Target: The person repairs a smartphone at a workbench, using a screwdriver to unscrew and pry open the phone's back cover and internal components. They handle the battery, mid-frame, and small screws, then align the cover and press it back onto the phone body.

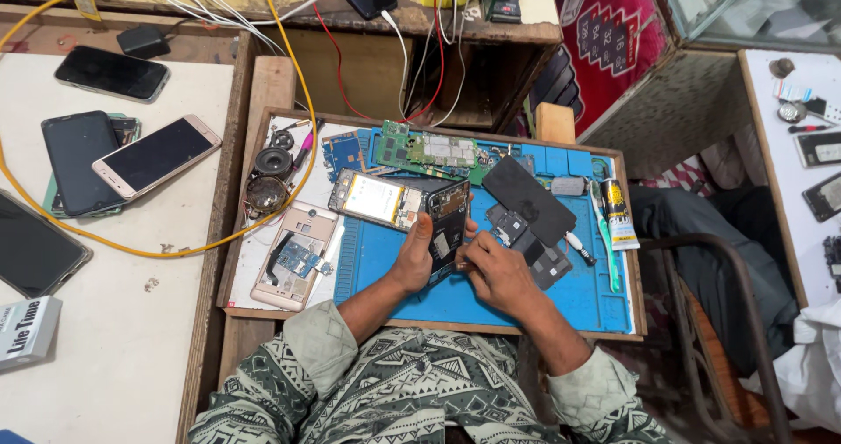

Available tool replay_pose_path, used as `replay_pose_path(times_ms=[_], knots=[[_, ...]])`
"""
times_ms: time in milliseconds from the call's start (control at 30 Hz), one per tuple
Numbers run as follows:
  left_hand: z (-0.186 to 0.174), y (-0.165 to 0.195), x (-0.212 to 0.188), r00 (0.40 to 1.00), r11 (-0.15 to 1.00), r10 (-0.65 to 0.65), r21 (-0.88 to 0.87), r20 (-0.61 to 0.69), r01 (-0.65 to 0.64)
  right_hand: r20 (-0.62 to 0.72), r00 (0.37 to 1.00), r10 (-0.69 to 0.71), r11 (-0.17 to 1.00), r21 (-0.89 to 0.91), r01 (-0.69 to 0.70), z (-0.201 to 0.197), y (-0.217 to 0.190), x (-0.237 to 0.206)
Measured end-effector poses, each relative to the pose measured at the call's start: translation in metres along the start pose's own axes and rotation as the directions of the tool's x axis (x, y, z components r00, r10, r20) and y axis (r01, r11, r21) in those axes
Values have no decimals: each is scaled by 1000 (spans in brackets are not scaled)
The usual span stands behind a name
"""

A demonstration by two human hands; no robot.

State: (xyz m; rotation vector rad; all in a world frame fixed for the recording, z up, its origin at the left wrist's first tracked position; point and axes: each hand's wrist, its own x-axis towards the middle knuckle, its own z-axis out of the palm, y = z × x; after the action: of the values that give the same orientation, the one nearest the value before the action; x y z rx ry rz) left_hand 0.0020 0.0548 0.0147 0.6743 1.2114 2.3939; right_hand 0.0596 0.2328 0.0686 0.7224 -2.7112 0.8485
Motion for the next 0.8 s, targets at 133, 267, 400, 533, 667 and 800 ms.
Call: replay_pose_path(times_ms=[133, 267, 400, 533, 667, 800], knots=[[-6, -11, -2, 998, 994, -51, -95, -30, 48, -19, 1000, 11, 999, -33, -12, 2, -1, 1], [-9, -21, -9, 988, 925, -140, -364, -70, 106, -42, 999, 15, 999, -47, -17, 4, 0, -3], [-8, -15, -9, 985, 944, -97, -326, -145, 45, -59, 998, 19, 997, 74, -15, 3, 2, -8], [-3, 0, -6, 984, 909, -91, -416, -154, 18, -42, 999, 30, 994, 110, -25, 0, 2, -6], [2, 6, -6, 985, 890, -73, -455, -154, -6, -39, 998, 50, 989, 141, -44, -8, 1, -7], [0, 7, -10, 986, 897, -54, -440, -160, -23, -13, 999, 47, 983, 176, -44, -8, 0, -6]])
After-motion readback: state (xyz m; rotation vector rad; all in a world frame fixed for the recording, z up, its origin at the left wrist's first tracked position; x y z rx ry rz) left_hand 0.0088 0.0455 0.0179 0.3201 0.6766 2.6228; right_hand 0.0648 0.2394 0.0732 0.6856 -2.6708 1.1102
